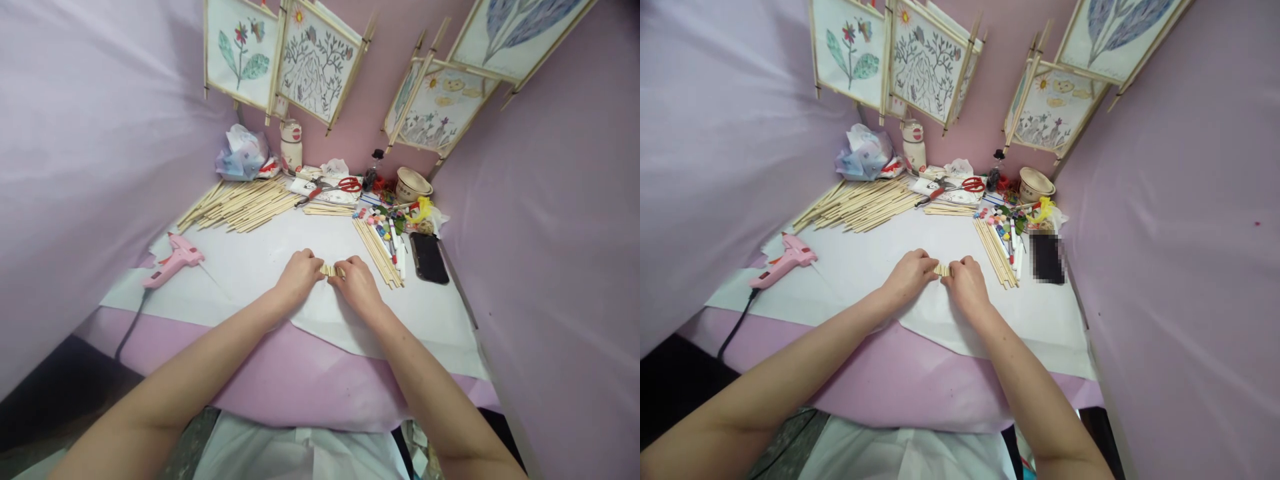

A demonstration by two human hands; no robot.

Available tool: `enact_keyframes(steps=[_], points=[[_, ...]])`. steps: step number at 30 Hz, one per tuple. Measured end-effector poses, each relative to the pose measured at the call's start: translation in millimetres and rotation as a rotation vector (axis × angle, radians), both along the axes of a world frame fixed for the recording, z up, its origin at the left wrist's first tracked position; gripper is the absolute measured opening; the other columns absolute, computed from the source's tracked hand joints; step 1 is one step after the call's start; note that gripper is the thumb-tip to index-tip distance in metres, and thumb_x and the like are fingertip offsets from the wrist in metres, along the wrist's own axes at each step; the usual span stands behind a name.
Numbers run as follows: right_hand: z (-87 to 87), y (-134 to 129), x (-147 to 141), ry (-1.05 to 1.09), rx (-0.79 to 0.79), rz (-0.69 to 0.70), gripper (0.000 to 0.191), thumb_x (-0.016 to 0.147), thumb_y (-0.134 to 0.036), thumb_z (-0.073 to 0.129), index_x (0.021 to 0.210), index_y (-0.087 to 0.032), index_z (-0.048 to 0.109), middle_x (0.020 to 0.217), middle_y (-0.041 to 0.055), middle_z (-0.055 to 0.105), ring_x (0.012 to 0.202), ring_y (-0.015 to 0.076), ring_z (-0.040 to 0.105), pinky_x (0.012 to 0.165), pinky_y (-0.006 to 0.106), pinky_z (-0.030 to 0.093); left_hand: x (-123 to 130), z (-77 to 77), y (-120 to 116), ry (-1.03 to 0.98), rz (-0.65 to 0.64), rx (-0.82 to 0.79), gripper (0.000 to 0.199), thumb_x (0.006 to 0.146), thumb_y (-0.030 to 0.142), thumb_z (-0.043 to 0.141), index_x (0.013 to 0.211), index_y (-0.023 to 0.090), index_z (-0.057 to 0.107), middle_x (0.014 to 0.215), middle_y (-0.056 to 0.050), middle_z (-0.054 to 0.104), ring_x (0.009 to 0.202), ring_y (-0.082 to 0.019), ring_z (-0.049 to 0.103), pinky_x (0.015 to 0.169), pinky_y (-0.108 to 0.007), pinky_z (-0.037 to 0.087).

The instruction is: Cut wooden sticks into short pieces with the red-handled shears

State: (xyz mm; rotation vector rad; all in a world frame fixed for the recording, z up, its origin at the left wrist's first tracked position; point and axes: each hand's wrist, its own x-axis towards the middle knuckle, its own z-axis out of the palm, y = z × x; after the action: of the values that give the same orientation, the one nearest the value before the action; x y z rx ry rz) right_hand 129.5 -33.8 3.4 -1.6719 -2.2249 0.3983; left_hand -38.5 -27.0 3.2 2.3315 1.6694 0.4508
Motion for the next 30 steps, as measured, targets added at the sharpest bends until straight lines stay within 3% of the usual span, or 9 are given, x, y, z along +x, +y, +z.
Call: enact_keyframes(steps=[7,18,24,30], points=[[-2.4,1.1,-5.7,-0.016,0.012,-0.005,0.017,0.091,-0.025,0.062,0.1,-0.017,0.074,0.1,0.0114,0.061,0.094,0.0231,0.056,0.088,0.031,0.039,3.5,-3.6,0.1,0.0,-0.011,0.008,0.016,0.089,0.022,0.061,0.093,0.017,0.076,0.098,-0.012,0.063,0.094,-0.026,0.058,0.084,-0.036,0.043],[-8.9,18.7,-10.2,-0.015,0.032,-0.024,0.02,0.093,-0.019,0.054,0.09,-0.018,0.074,0.088,0.0077,0.06,0.08,0.0196,0.055,0.074,0.028,0.036,8.3,-10.5,16.5,-0.006,-0.033,0.029,0.019,0.091,0.022,0.059,0.088,0.016,0.077,0.09,-0.01,0.062,0.085,-0.023,0.058,0.078,-0.033,0.043],[-13.5,39.9,-11.7,-0.018,0.045,-0.026,0.022,0.093,-0.019,0.053,0.088,-0.017,0.075,0.087,0.0077,0.061,0.076,0.0181,0.055,0.071,0.028,0.035,7.6,-14.7,37.6,-0.014,-0.043,0.045,0.02,0.091,0.024,0.06,0.095,0.017,0.078,0.093,-0.01,0.063,0.089,-0.024,0.059,0.081,-0.034,0.043],[-12.0,73.0,-13.2,-0.037,0.053,-0.042,0.025,0.093,-0.02,0.052,0.088,-0.015,0.076,0.087,0.0087,0.064,0.076,0.0175,0.055,0.07,0.027,0.034,5.5,-14.5,74.6,-0.023,-0.069,0.054,0.022,0.09,0.028,0.06,0.098,0.017,0.079,0.091,-0.01,0.063,0.087,-0.024,0.06,0.081,-0.034,0.043]])
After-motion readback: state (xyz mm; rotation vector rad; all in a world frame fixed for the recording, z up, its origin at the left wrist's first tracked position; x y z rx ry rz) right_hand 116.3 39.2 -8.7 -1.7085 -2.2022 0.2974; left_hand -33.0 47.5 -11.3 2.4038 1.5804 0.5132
